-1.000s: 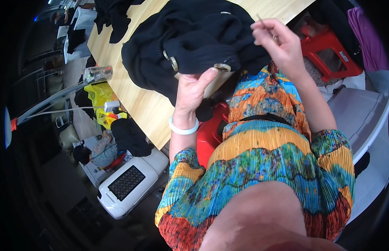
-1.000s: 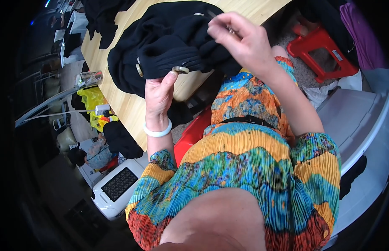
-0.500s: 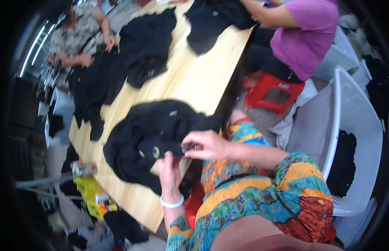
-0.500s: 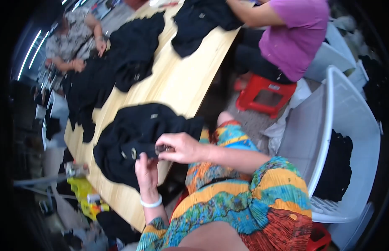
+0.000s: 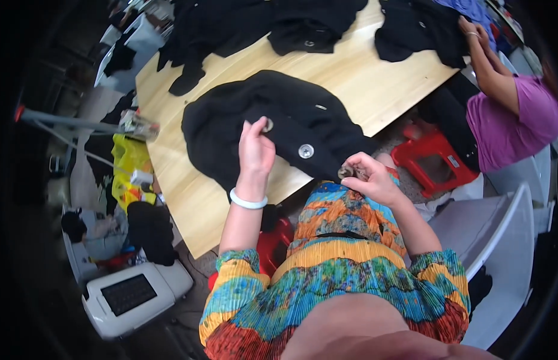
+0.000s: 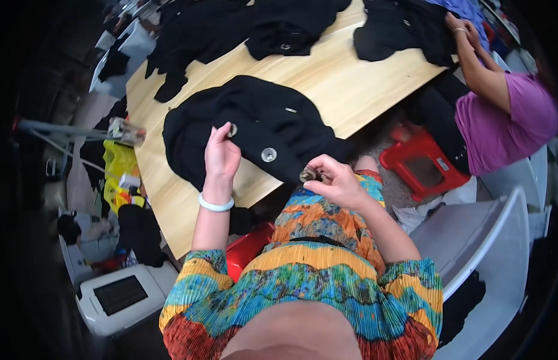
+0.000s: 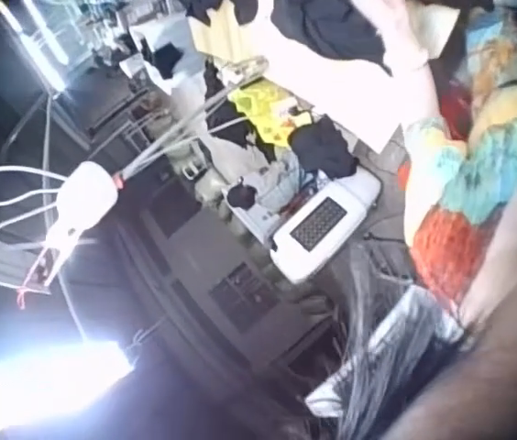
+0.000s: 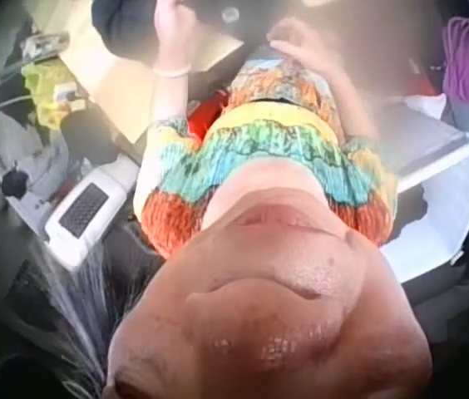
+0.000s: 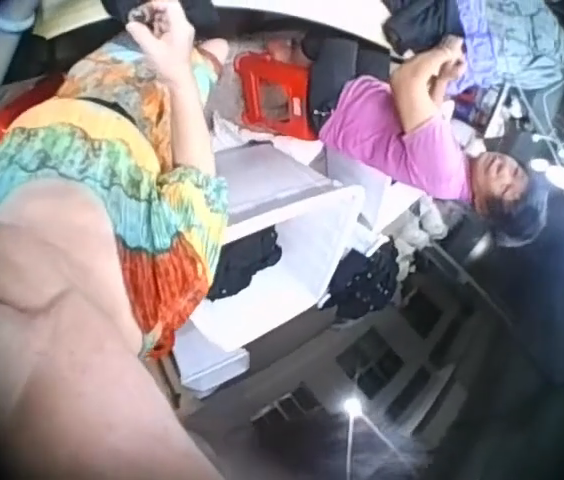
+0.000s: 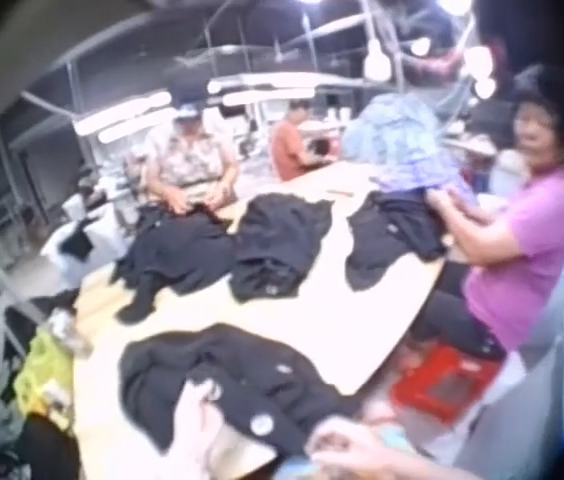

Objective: Inspecting black garments and using thread nippers to trim excess threads around eyelets and seams.

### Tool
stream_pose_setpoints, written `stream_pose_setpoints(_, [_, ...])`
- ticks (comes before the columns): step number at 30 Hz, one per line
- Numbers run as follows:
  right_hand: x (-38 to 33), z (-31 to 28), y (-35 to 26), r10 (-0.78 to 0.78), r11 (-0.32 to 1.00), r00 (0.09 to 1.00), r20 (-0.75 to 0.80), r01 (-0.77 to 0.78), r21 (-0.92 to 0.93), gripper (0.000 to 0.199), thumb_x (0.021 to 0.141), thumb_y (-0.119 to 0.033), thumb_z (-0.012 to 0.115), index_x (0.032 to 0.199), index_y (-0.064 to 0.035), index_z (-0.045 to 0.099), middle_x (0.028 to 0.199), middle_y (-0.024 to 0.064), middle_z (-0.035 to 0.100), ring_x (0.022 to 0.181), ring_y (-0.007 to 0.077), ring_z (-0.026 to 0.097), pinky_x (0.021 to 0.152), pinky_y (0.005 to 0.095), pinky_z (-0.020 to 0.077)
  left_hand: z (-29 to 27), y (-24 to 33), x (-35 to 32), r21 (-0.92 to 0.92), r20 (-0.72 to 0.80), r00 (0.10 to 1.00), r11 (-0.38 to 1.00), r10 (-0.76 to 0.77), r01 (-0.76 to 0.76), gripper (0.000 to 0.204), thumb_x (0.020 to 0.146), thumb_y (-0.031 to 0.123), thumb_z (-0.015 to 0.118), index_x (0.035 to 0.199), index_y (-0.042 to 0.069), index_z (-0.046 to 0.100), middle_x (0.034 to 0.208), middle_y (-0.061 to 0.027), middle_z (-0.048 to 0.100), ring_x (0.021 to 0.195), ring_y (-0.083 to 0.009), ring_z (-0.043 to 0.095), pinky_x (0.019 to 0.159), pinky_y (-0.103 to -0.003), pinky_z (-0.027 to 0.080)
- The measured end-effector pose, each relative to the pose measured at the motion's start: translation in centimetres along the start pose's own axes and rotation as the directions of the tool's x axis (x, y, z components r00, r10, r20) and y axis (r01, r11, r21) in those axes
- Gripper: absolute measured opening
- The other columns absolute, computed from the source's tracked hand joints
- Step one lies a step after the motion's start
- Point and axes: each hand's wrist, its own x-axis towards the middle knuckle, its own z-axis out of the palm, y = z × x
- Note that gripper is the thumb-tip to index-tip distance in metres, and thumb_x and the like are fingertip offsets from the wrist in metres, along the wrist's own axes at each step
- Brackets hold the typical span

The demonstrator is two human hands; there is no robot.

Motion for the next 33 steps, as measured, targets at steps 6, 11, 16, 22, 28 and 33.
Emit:
stream_pose_setpoints(6, [3.2, -0.9, -3.4, -0.02, 0.994, 0.966, -0.257, -0.008, -0.11, 0.029, 0.085, -0.015, 0.047, 0.112, -0.0026, 0.045, 0.082, -0.0017, 0.057, 0.046, -0.0015, 0.035, 0.038, 0.0138, 0.0263, 5.3, 1.2, -5.9, 0.614, 0.788, 0.614, 0.002, 0.037, -0.789, 0.015, 0.062, -0.005, 0.049, 0.075, 0.002, 0.048, 0.075, -0.013, 0.046, 0.07, -0.0322, 0.048, 0.058, -0.036, 0.041])
stream_pose_setpoints(11, [7.0, -0.3, 1.0, 0.219, 0.965, 0.97, -0.103, -0.2, 0.171, 0.04, 0.076, -0.021, 0.063, 0.11, -0.0036, 0.049, 0.079, -0.0023, 0.052, 0.065, 0.0038, 0.045, 0.057, 0.0168, 0.0358, 3.8, -3.8, -7.9, 0.566, 0.792, 0.549, -0.015, -0.268, -0.824, 0.02, 0.066, 0.0, 0.056, 0.085, 0.004, 0.053, 0.098, -0.0141, 0.048, 0.087, -0.0302, 0.05, 0.071, -0.034, 0.044])
stream_pose_setpoints(16, [5.5, -1.5, -1.3, 0.175, 0.934, 0.984, -0.044, -0.151, 0.323, 0.032, 0.075, -0.002, 0.058, 0.106, 0.0014, 0.051, 0.087, 0.0052, 0.06, 0.076, 0.0094, 0.058, 0.071, 0.0229, 0.0482, 1.4, -2.2, -6.1, 0.685, 0.703, 0.711, 0.294, -0.023, -0.667, 0.026, 0.071, 0.009, 0.062, 0.094, 0.0, 0.056, 0.096, -0.0132, 0.055, 0.089, -0.0252, 0.055, 0.076, -0.031, 0.045])
stream_pose_setpoints(22, [2.2, 0.8, -7.2, -0.021, 0.985, 0.987, 0.158, -0.006, 0.171, 0.032, 0.066, -0.004, 0.068, 0.096, -0.0031, 0.056, 0.082, -0.0042, 0.052, 0.073, 0.0024, 0.045, 0.069, 0.0168, 0.0366, -1.1, 1.6, 2.7, 0.773, 0.579, 0.787, -0.452, 0.215, -0.445, 0.056, 0.071, -0.001, 0.055, 0.123, 0.012, 0.037, 0.124, -0.0218, 0.032, 0.098, -0.037, 0.048, 0.076, -0.04, 0.046])
stream_pose_setpoints(28, [-0.3, 1.6, -9.4, -0.15, 0.945, 0.94, 0.305, 0.046, 0.324, 0.034, 0.064, 0.001, 0.068, 0.096, 0.0007, 0.056, 0.083, -0.002, 0.053, 0.071, 0.0021, 0.042, 0.065, 0.0171, 0.0333, -2.1, 3.7, 5.1, 0.635, 0.631, 0.773, -0.526, -0.071, -0.567, 0.017, 0.076, 0.014, 0.052, 0.092, 0.009, 0.052, 0.104, -0.0139, 0.048, 0.089, -0.0312, 0.053, 0.072, -0.039, 0.046])
stream_pose_setpoints(33, [-0.9, 1.1, -10.0, -0.03, 0.923, 0.926, 0.377, -0.119, 0.365, 0.036, 0.06, 0.007, 0.067, 0.093, 0.0028, 0.055, 0.092, 0.0079, 0.056, 0.087, 0.0138, 0.054, 0.08, 0.0225, 0.0393, 4.1, 12.6, 3.0, 0.967, 0.162, 0.98, 0.179, 0.118, -0.181, 0.028, 0.085, 0.019, 0.035, 0.083, -0.005, 0.049, 0.067, -0.0174, 0.058, 0.06, -0.0241, 0.061, 0.051, -0.03, 0.048])
